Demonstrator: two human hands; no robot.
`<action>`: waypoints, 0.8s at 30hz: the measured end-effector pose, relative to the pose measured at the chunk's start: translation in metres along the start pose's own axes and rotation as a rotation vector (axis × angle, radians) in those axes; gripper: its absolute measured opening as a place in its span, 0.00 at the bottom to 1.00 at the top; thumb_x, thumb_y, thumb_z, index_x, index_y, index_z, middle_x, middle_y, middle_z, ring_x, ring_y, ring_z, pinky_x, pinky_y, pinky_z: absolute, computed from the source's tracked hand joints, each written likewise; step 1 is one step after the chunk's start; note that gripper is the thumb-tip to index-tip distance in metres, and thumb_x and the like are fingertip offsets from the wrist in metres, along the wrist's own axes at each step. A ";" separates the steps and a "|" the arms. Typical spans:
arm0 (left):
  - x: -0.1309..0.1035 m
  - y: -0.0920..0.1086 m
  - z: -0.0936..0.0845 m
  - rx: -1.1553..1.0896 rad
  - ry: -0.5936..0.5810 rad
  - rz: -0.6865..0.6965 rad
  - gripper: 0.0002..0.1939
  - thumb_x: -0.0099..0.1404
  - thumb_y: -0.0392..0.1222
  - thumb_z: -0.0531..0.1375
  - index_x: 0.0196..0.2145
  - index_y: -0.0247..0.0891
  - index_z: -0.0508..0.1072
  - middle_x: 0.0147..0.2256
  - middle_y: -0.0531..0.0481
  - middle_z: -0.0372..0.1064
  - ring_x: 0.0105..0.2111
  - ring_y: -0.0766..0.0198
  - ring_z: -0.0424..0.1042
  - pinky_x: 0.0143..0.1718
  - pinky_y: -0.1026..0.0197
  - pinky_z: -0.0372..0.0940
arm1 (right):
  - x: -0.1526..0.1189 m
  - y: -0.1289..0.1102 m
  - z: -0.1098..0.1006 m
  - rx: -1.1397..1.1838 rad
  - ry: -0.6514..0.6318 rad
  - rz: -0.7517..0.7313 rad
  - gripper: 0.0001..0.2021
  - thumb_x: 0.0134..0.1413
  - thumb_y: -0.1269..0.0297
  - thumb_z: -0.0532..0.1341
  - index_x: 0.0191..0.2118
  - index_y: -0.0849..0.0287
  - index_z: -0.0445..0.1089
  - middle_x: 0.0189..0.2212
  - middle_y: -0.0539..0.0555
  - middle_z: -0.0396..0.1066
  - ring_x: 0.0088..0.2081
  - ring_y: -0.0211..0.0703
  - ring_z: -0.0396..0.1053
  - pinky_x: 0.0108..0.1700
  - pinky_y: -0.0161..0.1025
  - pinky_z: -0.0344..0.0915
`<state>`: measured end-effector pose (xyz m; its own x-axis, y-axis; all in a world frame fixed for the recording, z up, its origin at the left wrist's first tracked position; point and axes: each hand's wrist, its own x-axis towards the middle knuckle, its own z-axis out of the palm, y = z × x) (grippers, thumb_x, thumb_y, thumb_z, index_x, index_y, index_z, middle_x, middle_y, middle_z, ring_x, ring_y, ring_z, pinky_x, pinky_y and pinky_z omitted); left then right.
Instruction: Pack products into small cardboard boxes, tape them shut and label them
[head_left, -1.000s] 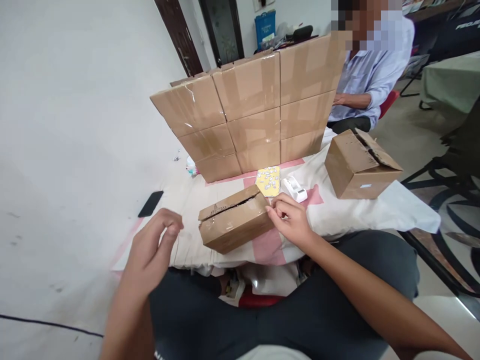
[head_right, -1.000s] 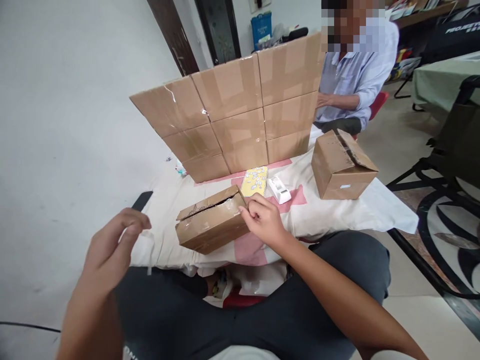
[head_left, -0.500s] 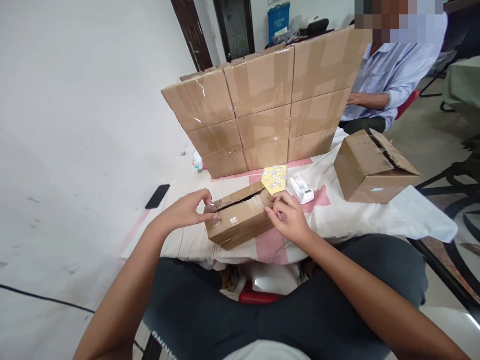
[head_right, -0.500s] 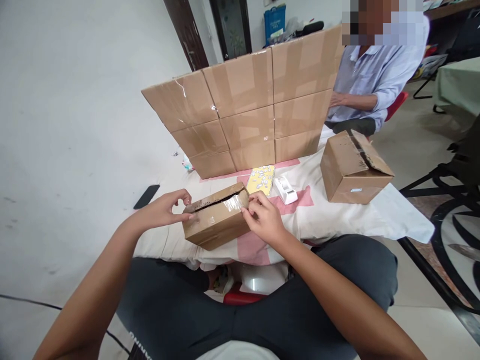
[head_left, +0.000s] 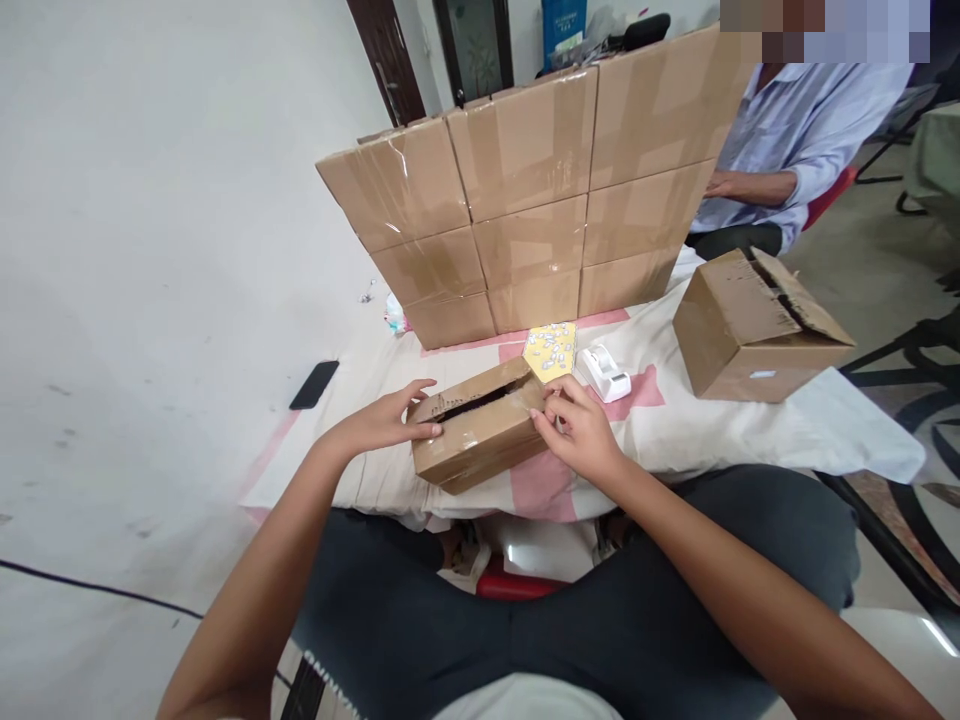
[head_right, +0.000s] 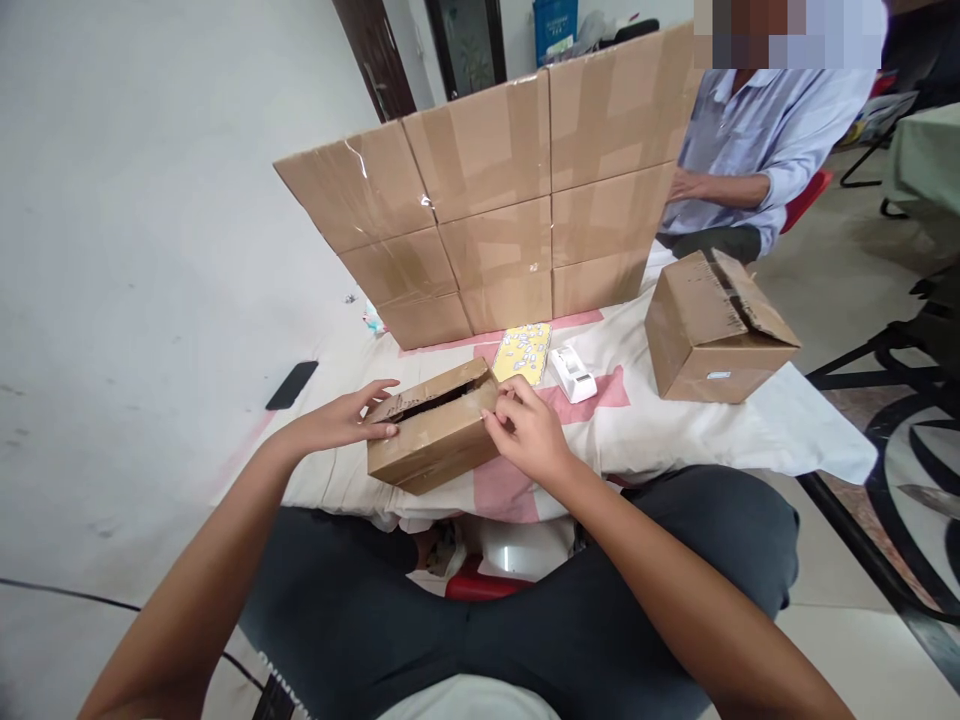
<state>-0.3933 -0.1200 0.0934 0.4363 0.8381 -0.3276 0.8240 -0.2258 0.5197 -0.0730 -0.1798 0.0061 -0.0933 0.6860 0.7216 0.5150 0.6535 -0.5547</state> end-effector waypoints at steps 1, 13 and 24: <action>0.001 -0.002 0.003 -0.061 -0.025 0.024 0.42 0.64 0.67 0.61 0.68 0.47 0.56 0.64 0.42 0.64 0.62 0.45 0.66 0.59 0.51 0.63 | 0.000 0.000 0.000 0.004 -0.005 0.007 0.15 0.64 0.68 0.60 0.26 0.56 0.57 0.38 0.54 0.64 0.34 0.39 0.69 0.34 0.37 0.63; 0.008 -0.021 0.040 -0.313 0.246 0.254 0.28 0.72 0.57 0.55 0.66 0.46 0.66 0.63 0.43 0.63 0.65 0.47 0.61 0.69 0.45 0.54 | 0.000 0.005 0.001 -0.011 -0.041 -0.015 0.15 0.64 0.69 0.61 0.26 0.56 0.59 0.40 0.55 0.63 0.35 0.39 0.67 0.34 0.38 0.63; 0.015 -0.027 0.046 -0.430 0.275 0.183 0.26 0.73 0.57 0.55 0.65 0.49 0.69 0.51 0.44 0.66 0.54 0.50 0.67 0.58 0.45 0.65 | 0.005 0.002 0.002 -0.046 -0.048 -0.033 0.16 0.63 0.69 0.63 0.25 0.57 0.60 0.38 0.52 0.62 0.27 0.34 0.60 0.29 0.38 0.58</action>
<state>-0.3927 -0.1245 0.0381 0.4006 0.9162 -0.0129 0.4955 -0.2048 0.8441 -0.0745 -0.1744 0.0077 -0.1505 0.6797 0.7179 0.5499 0.6610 -0.5106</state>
